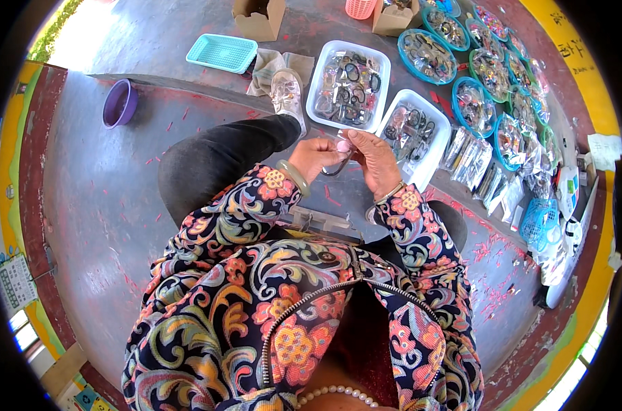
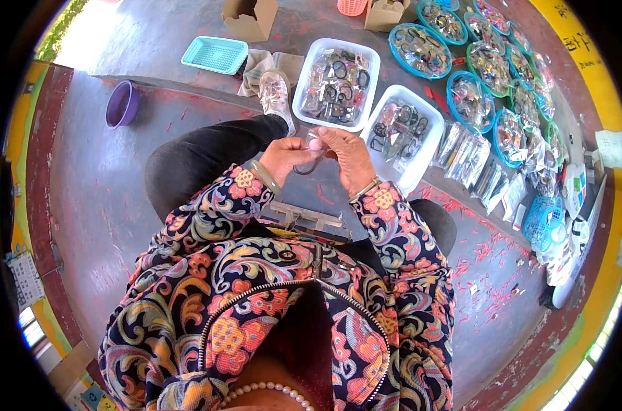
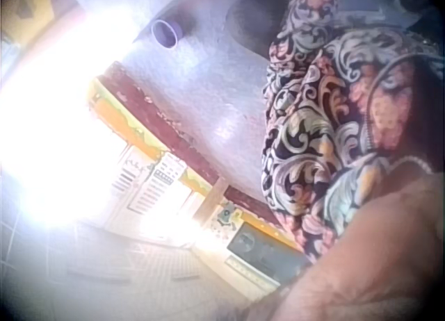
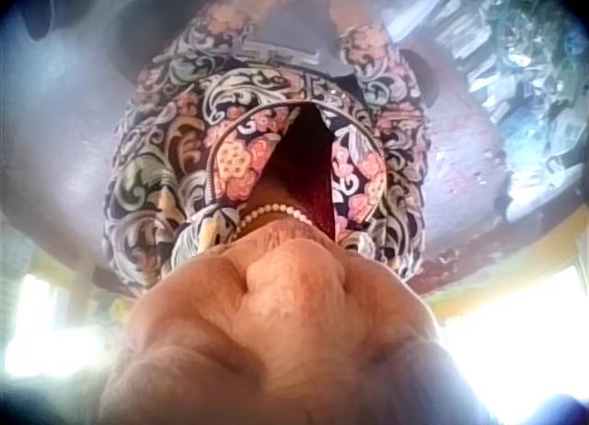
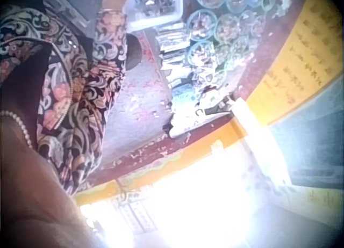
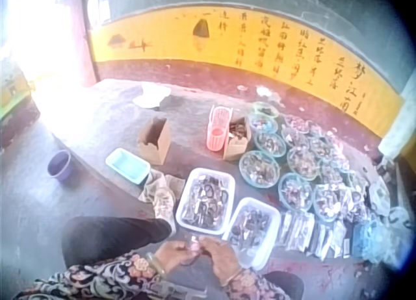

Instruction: The person sits on the floor and repeatedly picks up small hair accessories from a white tray, places them into clear plastic bags, and sets the packaged items aside. The task involves handling small objects one by one and organizing them into bags.

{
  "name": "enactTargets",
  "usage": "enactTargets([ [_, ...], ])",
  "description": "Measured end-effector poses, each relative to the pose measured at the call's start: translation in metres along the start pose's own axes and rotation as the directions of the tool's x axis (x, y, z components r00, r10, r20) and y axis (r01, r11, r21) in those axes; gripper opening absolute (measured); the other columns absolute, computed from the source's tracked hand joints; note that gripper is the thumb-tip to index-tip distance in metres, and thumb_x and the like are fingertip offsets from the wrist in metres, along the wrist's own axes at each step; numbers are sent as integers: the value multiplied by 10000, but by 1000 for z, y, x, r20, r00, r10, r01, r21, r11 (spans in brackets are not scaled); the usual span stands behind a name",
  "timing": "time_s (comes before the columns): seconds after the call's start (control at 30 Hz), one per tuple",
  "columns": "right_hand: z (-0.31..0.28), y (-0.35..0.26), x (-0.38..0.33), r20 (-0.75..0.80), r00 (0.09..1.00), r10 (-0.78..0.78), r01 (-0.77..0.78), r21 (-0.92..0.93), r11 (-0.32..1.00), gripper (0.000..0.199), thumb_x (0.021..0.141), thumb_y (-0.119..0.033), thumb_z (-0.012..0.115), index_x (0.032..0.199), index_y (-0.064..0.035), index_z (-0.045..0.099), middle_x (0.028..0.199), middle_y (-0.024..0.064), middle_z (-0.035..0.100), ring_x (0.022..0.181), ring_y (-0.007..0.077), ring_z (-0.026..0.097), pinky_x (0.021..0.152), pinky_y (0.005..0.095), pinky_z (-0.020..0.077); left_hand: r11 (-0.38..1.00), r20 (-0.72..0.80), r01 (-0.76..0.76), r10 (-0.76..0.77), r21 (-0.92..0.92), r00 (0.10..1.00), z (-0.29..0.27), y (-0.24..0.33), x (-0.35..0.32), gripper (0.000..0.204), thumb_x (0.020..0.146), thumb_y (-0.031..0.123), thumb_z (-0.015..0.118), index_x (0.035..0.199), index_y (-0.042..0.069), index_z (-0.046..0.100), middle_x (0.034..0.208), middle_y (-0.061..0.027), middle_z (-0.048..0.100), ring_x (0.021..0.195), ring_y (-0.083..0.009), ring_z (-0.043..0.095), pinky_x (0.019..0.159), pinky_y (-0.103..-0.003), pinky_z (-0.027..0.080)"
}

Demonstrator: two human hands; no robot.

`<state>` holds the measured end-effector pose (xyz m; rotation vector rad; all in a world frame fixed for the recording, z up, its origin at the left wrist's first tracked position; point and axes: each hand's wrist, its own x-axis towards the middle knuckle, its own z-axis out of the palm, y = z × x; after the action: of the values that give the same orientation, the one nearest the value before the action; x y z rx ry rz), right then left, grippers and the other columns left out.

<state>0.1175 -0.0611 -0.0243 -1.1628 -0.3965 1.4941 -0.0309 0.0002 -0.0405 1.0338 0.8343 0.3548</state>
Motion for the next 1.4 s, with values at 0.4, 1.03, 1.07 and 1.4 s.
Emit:
enactTargets([
  [0.4, -3, 6, -1, -30, 991, -133, 132, -19, 991, 192, 752, -187, 641, 807, -3, 640, 767, 48, 635, 697, 97, 541, 670, 222, 397, 998, 102, -7, 13, -55, 995, -2, 1, 3, 227, 806, 79, 561, 961, -86, 572, 888, -118, 618, 811, -152, 591, 739, -249, 445],
  [1.03, -9, -5, 6, 37, 999, 34, -34, -21, 999, 182, 747, -191, 643, 781, -13, 629, 734, 27, 617, 652, 83, 530, 615, 219, 403, 964, 29, -61, 56, 258, 998, -4, 4, 3, 159, 773, 97, 605, 862, -33, 628, 770, -79, 632, 716, -80, 565, 642, -207, 436],
  [1.07, -11, -7, 6, 42, 998, 48, -47, -33, 998, 172, 747, -181, 642, 784, -13, 628, 735, 25, 617, 655, 84, 537, 613, 221, 406, 946, 62, -66, 48, 317, 997, -3, 9, 2, 153, 774, 99, 604, 860, -25, 632, 766, -74, 631, 715, -76, 562, 637, -204, 434],
  [1.4, -18, -1, 10, 26, 999, -38, 41, -110, 993, 132, 734, -97, 647, 808, 11, 628, 700, 56, 616, 641, 107, 567, 619, 228, 448, 997, 152, -5, -6, 76, 988, 7, 13, -3, 234, 801, 184, 595, 942, -2, 609, 780, -57, 628, 747, -73, 572, 618, -174, 413],
])
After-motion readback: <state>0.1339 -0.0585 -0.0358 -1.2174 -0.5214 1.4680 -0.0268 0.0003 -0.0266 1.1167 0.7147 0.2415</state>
